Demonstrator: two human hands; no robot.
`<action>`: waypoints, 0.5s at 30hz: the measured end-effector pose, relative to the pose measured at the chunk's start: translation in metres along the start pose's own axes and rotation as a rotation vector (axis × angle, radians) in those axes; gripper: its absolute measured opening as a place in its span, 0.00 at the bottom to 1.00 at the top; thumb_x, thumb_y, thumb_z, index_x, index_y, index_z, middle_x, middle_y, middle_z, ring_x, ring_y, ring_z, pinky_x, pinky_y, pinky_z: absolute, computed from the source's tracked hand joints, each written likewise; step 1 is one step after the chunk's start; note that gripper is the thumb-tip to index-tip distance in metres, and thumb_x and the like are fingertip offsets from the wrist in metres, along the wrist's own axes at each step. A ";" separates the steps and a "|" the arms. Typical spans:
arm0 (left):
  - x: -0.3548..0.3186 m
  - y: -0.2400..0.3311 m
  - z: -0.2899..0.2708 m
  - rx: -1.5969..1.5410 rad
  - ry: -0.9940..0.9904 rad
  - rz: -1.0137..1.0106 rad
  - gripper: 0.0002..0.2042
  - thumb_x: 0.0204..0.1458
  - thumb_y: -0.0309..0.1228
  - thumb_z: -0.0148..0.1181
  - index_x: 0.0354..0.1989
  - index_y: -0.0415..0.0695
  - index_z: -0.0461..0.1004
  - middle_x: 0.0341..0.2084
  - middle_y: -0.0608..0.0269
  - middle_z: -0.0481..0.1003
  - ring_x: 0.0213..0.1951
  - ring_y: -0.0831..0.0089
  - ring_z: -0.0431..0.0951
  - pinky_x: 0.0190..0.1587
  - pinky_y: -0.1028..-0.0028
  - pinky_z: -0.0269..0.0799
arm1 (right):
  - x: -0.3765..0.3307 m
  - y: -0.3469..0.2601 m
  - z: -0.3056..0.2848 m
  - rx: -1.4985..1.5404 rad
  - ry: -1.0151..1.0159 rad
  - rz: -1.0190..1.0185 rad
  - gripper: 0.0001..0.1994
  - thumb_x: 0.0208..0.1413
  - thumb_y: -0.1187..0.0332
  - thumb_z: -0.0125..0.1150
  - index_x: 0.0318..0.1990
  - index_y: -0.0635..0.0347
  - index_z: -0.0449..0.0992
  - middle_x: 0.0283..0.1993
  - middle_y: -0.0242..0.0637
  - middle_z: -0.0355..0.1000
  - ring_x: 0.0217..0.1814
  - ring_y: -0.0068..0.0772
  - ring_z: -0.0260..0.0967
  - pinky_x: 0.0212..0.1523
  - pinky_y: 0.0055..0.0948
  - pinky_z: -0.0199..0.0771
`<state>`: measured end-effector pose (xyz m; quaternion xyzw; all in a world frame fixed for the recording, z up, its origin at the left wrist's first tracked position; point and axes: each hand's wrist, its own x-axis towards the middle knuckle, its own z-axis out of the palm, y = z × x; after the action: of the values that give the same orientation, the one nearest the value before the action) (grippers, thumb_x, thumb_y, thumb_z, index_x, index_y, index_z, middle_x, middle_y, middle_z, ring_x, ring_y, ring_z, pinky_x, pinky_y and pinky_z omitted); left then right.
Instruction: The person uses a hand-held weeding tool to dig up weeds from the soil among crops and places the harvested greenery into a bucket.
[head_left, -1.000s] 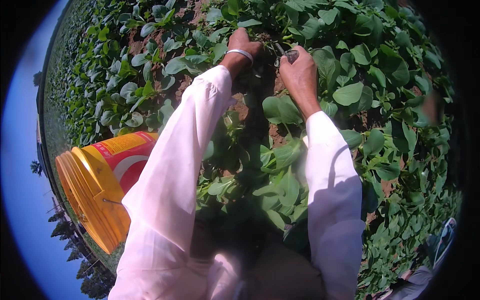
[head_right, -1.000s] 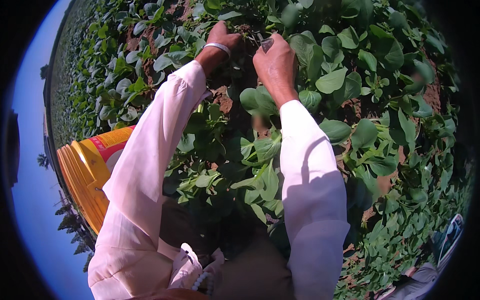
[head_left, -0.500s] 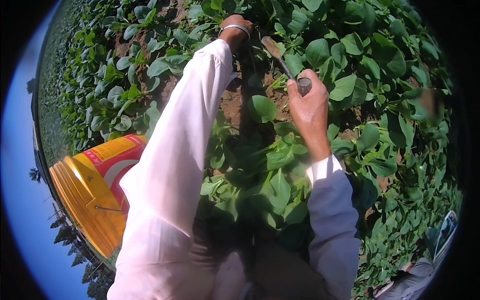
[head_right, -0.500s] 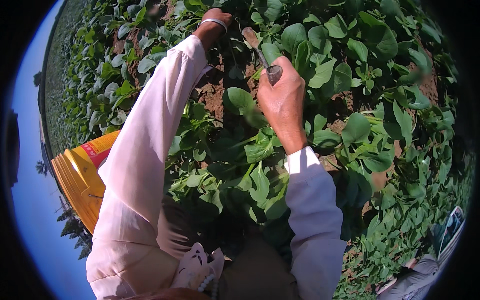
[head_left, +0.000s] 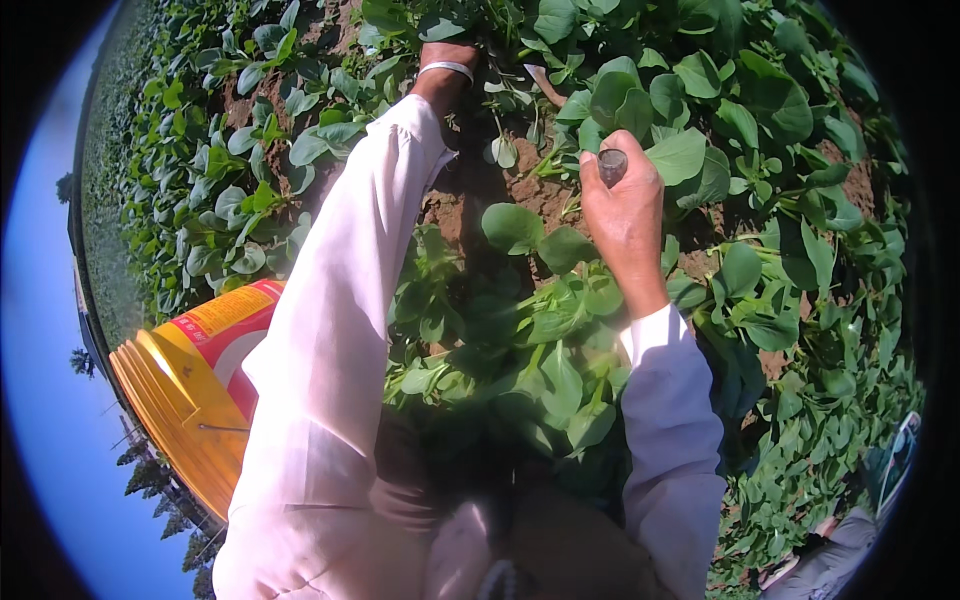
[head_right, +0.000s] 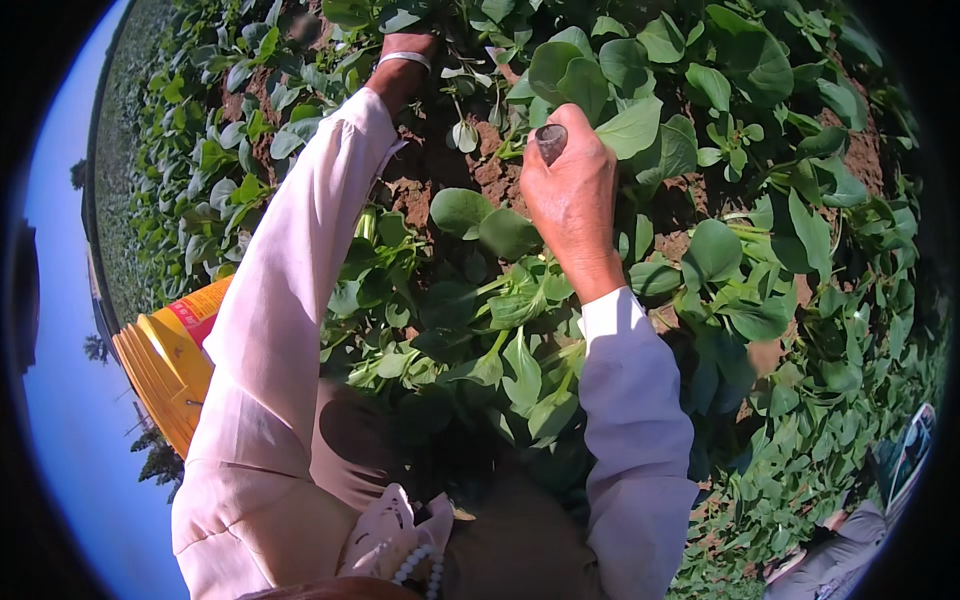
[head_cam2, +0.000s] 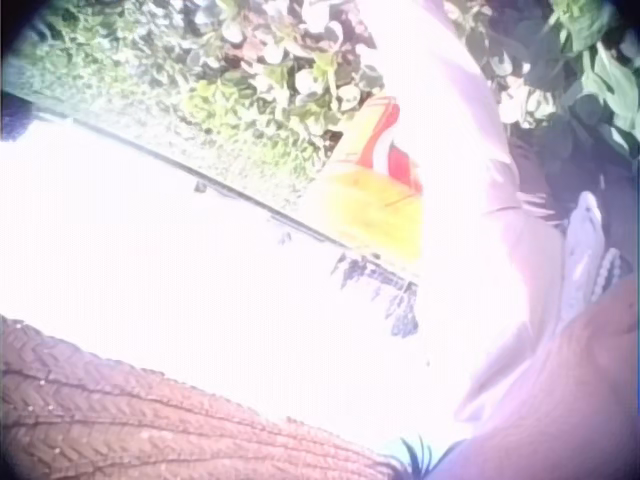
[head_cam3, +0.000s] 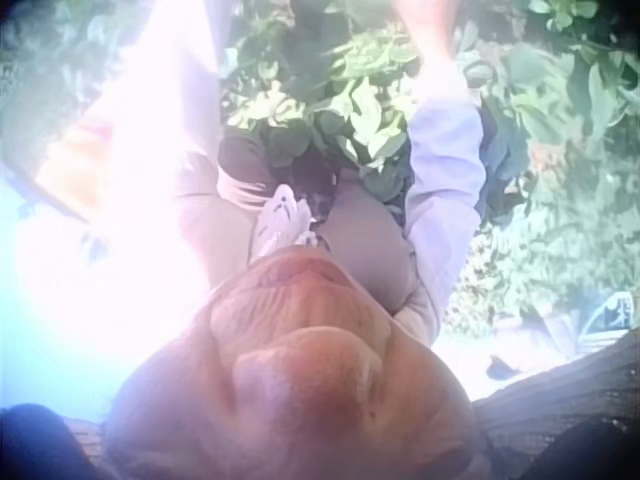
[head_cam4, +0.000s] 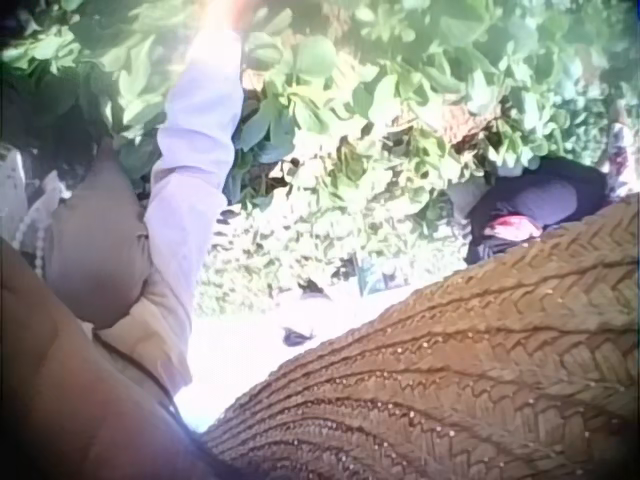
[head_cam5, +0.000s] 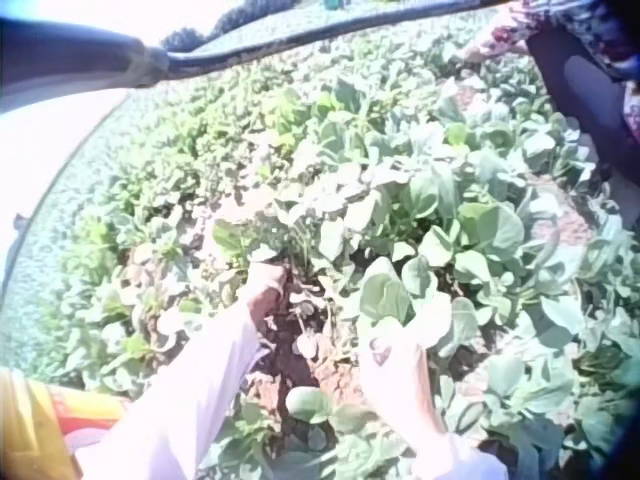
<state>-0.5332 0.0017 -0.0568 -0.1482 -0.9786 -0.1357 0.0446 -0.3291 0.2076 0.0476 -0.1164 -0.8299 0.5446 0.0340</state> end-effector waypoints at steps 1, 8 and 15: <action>-0.004 0.000 -0.009 0.068 0.046 0.032 0.11 0.51 0.29 0.50 0.40 0.43 0.75 0.37 0.50 0.77 0.42 0.54 0.76 0.43 0.65 0.72 | 0.010 -0.003 0.003 -0.015 -0.005 -0.022 0.08 0.50 0.73 0.57 0.27 0.65 0.64 0.18 0.44 0.64 0.19 0.44 0.61 0.27 0.36 0.66; -0.012 0.013 -0.035 0.541 -0.378 0.044 0.10 0.46 0.26 0.52 0.37 0.42 0.76 0.35 0.49 0.77 0.40 0.55 0.77 0.43 0.64 0.72 | 0.053 0.009 -0.001 0.026 -0.182 0.021 0.09 0.50 0.69 0.58 0.27 0.65 0.66 0.20 0.40 0.65 0.22 0.32 0.61 0.29 0.32 0.66; -0.023 0.022 -0.026 -0.426 0.114 -0.327 0.08 0.40 0.21 0.52 0.31 0.36 0.73 0.30 0.49 0.77 0.34 0.53 0.77 0.38 0.66 0.71 | 0.059 0.004 0.006 -0.119 -0.144 -0.046 0.09 0.51 0.69 0.57 0.27 0.64 0.66 0.20 0.41 0.65 0.23 0.37 0.59 0.30 0.34 0.65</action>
<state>-0.5035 0.0088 -0.0292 0.0136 -0.9348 -0.3520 0.0450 -0.3872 0.2173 0.0377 -0.0598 -0.8634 0.5005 -0.0203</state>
